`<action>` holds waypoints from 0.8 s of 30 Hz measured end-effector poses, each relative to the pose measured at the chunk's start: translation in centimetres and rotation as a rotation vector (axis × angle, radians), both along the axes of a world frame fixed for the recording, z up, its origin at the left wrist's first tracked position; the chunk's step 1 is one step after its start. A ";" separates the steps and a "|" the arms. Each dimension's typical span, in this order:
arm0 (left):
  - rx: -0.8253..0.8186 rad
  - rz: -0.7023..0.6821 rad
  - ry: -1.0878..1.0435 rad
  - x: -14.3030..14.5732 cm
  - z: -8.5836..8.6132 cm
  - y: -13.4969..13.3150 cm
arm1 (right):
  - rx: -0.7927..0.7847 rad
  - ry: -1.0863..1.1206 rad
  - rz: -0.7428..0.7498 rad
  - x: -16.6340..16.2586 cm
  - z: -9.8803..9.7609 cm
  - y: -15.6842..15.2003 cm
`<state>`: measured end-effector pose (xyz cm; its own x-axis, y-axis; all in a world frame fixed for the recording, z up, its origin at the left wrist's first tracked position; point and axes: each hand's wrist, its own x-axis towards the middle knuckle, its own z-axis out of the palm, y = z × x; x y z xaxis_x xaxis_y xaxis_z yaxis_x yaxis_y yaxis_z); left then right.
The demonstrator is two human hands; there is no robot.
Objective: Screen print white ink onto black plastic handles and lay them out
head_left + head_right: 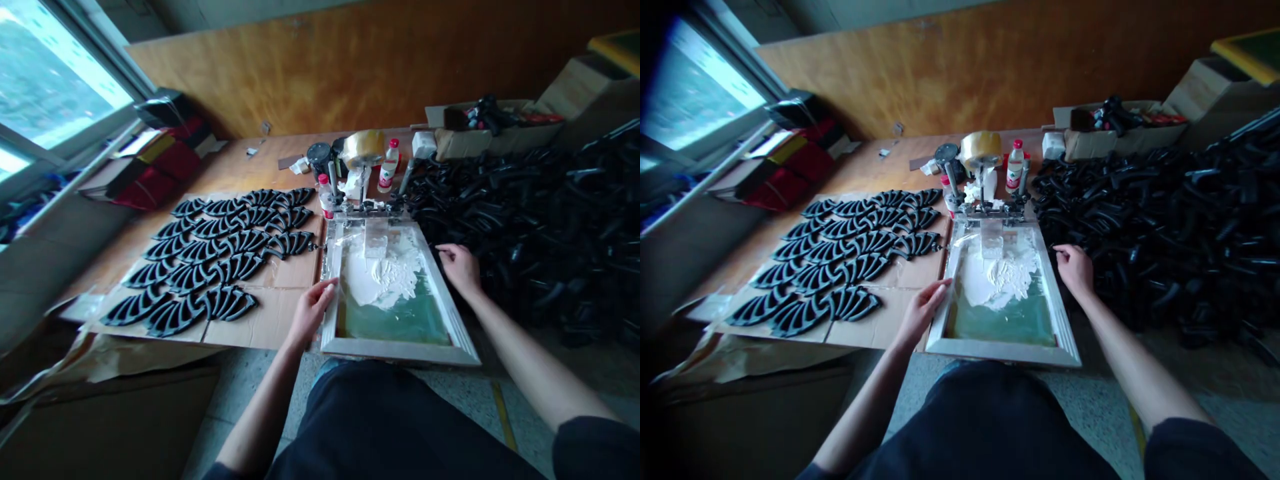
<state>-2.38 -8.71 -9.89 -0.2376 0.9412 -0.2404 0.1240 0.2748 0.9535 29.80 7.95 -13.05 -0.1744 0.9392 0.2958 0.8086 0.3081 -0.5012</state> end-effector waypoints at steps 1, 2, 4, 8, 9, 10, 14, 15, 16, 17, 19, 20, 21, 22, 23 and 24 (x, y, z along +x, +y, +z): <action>-0.025 -0.011 0.008 0.0 -1.8 -0.4 | 0.037 0.040 -0.010 -0.6 0.6 0.7; -0.044 -0.018 0.033 0.1 -3.4 -0.6 | 0.079 0.060 0.022 -1.8 1.3 1.2; -0.070 -0.020 0.107 0.1 -6.0 -0.5 | 0.130 0.021 0.170 -5.3 2.3 1.6; -0.112 -0.030 0.215 0.0 -7.9 0.0 | -0.067 -0.178 0.363 -11.6 2.8 0.4; -0.123 -0.027 0.225 0.0 -7.9 0.1 | -0.121 -0.213 0.389 -12.2 2.6 -0.4; -0.132 -0.023 0.230 0.0 -7.8 0.1 | -0.151 -0.239 0.415 -12.5 2.3 -1.2; -0.150 -0.005 0.228 0.0 -7.7 0.1 | -0.096 -0.262 0.661 -10.5 1.2 -5.1; -0.152 -0.003 0.225 0.0 -7.8 0.0 | -0.087 -0.252 0.751 -9.8 1.1 -5.8; -0.152 -0.001 0.223 0.0 -7.8 0.0 | -0.087 -0.238 0.832 -9.1 1.2 -6.3; -0.152 0.001 0.221 0.1 -7.9 0.0 | -0.099 -0.226 0.896 -8.6 1.4 -6.4; -0.153 0.005 0.213 0.1 -8.0 0.0 | -0.136 -0.224 0.946 -8.2 1.9 -6.0; -0.152 0.008 0.208 0.1 -8.0 0.0 | -0.145 -0.228 0.928 -8.3 2.2 -5.7; -0.150 0.010 0.202 0.0 -7.9 0.0 | -0.139 -0.230 0.885 -8.6 2.3 -5.3; -0.148 0.010 0.194 0.0 -7.9 0.0 | -0.120 -0.229 0.835 -8.8 2.3 -5.1; -0.143 0.007 0.183 0.0 -7.8 0.0 | -0.095 -0.223 0.792 -9.1 2.1 -5.1; -0.138 0.004 0.173 0.0 -7.7 0.0 | -0.072 -0.211 0.771 -9.2 1.8 -5.3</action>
<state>-2.39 -8.72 -17.64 -0.2901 0.9012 -0.3220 0.2808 0.4018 0.8716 20.60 2.63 -11.24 -0.8273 0.5471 0.1275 0.4613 0.7912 -0.4014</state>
